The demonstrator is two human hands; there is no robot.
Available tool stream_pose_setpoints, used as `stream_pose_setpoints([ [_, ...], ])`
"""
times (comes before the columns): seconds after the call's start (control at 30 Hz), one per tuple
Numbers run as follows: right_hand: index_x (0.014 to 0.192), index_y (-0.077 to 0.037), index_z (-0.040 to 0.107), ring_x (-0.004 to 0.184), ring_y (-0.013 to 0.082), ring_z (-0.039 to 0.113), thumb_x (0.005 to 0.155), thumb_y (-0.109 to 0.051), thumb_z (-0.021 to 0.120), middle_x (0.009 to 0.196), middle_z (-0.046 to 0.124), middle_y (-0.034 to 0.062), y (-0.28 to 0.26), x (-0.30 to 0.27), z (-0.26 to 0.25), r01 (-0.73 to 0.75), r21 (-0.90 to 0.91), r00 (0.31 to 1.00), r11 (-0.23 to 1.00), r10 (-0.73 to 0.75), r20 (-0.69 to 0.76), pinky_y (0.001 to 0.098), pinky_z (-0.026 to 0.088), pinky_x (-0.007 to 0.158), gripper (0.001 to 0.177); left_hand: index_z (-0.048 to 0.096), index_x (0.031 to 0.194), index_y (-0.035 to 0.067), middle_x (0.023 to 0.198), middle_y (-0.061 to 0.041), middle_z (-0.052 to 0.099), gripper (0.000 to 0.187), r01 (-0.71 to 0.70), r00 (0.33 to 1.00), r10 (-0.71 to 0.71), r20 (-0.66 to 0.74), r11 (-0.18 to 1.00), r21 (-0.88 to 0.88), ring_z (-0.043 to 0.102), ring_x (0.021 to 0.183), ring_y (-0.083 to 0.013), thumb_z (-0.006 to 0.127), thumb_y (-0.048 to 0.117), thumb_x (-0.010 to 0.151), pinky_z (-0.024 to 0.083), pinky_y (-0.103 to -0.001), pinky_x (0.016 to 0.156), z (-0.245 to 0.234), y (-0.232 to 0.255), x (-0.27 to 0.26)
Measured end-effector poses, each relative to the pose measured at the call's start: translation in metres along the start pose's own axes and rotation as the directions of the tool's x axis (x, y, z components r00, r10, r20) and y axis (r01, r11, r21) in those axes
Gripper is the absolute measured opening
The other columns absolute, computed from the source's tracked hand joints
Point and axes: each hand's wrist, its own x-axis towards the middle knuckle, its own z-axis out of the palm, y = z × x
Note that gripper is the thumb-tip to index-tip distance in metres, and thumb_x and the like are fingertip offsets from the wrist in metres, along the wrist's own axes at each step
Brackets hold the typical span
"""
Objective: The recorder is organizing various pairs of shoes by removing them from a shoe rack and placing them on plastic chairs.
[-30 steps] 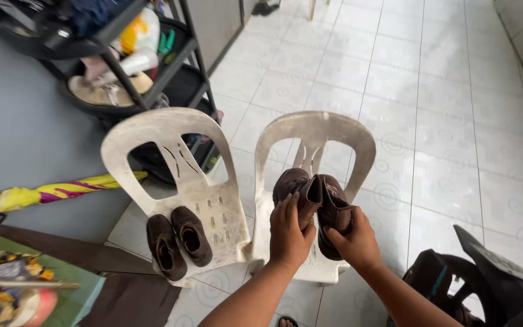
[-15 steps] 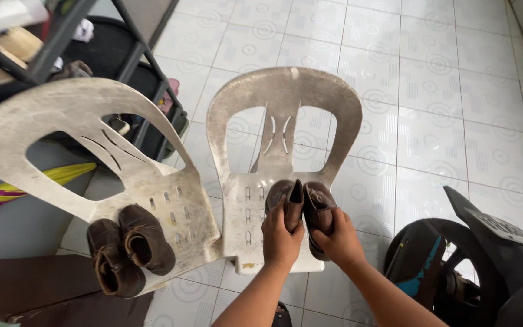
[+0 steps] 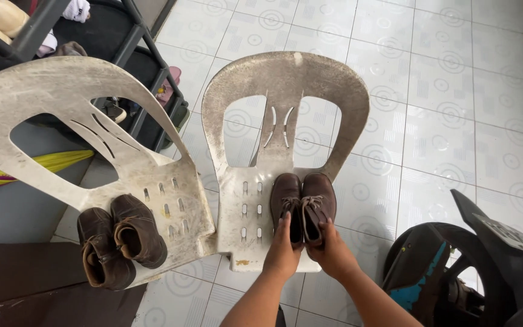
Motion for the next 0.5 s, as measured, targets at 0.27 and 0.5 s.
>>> stream_pose_setpoints([
  [0.27,0.159,-0.014,0.024,0.152,0.0310,0.035,0.083,-0.010,0.068,0.162,0.038,0.0167,-0.006,-0.018,-0.030,0.059,0.374,0.994,0.926,-0.091,0.068,0.0405,0.034,0.121,0.088,0.005,0.164,0.027,0.168,-0.010,0.023,0.090,0.102,0.979,-0.078,0.186,0.987,-0.124,0.032,0.153,-0.0282,0.063,0.037,0.096,0.035,-0.040,0.123,-0.083,0.043,-0.028],
  [0.5,0.159,-0.013,0.027,0.155,0.0302,0.026,0.091,-0.019,0.049,0.167,0.029,0.0127,-0.097,-0.074,-0.117,0.206,0.734,0.977,0.648,-0.100,-0.186,0.0440,0.028,0.123,0.072,0.016,0.164,0.019,0.170,-0.010,0.023,0.073,-0.129,0.989,0.078,-0.124,0.864,-0.487,0.032,0.154,-0.0294,0.041,0.048,0.102,0.027,-0.039,0.123,-0.168,0.064,-0.038],
])
